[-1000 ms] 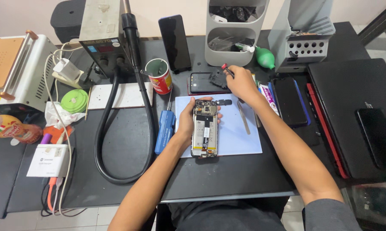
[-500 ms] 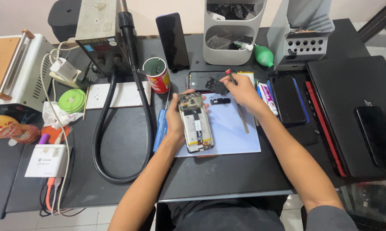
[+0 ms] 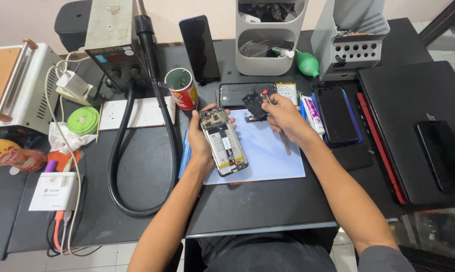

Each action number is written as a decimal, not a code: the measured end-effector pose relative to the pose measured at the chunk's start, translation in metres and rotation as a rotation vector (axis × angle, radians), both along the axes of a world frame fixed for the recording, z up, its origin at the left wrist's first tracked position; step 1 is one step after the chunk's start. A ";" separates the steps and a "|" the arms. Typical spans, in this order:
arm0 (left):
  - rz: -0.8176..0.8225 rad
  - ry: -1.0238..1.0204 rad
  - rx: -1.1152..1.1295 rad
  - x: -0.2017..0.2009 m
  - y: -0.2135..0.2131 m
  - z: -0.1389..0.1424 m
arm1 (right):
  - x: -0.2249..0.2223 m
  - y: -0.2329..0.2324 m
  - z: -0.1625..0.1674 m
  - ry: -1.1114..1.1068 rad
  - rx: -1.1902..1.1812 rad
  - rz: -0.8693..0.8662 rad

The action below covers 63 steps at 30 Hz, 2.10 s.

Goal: The person uses a prying tool to remove a small internal component from a disassembled smartphone. They then pick up a new screen assembly, compare it to the phone, and peel off a protective film from the new screen.

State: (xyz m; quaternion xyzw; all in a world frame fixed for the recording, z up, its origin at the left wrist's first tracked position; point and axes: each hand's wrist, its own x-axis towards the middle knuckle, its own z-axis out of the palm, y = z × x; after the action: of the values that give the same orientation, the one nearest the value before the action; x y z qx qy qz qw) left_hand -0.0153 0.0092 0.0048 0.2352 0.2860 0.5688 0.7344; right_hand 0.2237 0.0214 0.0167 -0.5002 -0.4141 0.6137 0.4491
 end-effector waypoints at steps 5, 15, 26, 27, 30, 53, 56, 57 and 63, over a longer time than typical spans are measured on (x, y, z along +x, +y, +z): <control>0.021 -0.009 -0.001 -0.005 0.002 0.003 | -0.005 -0.008 0.005 -0.086 0.093 -0.036; -0.048 0.084 -0.078 0.002 -0.006 0.013 | -0.015 -0.013 -0.004 -0.316 0.283 -0.142; 0.067 0.017 -0.052 -0.007 0.000 0.012 | 0.004 0.001 0.005 -0.874 0.963 -0.416; 0.072 0.012 -0.057 -0.007 -0.001 0.012 | 0.005 0.001 0.004 -0.896 0.992 -0.408; 0.090 -0.009 -0.040 -0.009 -0.001 0.013 | 0.004 0.001 -0.001 -1.013 0.903 -0.348; 0.095 0.001 -0.030 -0.024 0.005 0.020 | -0.001 -0.032 0.030 -1.148 0.517 0.141; 0.104 0.005 -0.017 -0.025 0.005 0.020 | 0.000 -0.031 0.031 -1.158 0.508 0.162; 0.103 0.009 -0.010 -0.025 0.005 0.020 | 0.000 -0.031 0.031 -1.157 0.505 0.170; 0.099 0.034 -0.032 -0.021 0.004 0.021 | 0.006 -0.029 0.029 -1.150 0.509 0.191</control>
State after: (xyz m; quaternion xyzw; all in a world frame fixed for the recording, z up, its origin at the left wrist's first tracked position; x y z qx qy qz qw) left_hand -0.0368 0.0131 0.0254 0.2184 0.3187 0.5958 0.7041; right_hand 0.2293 -0.0080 0.0454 -0.5883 -0.7647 0.1670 0.2030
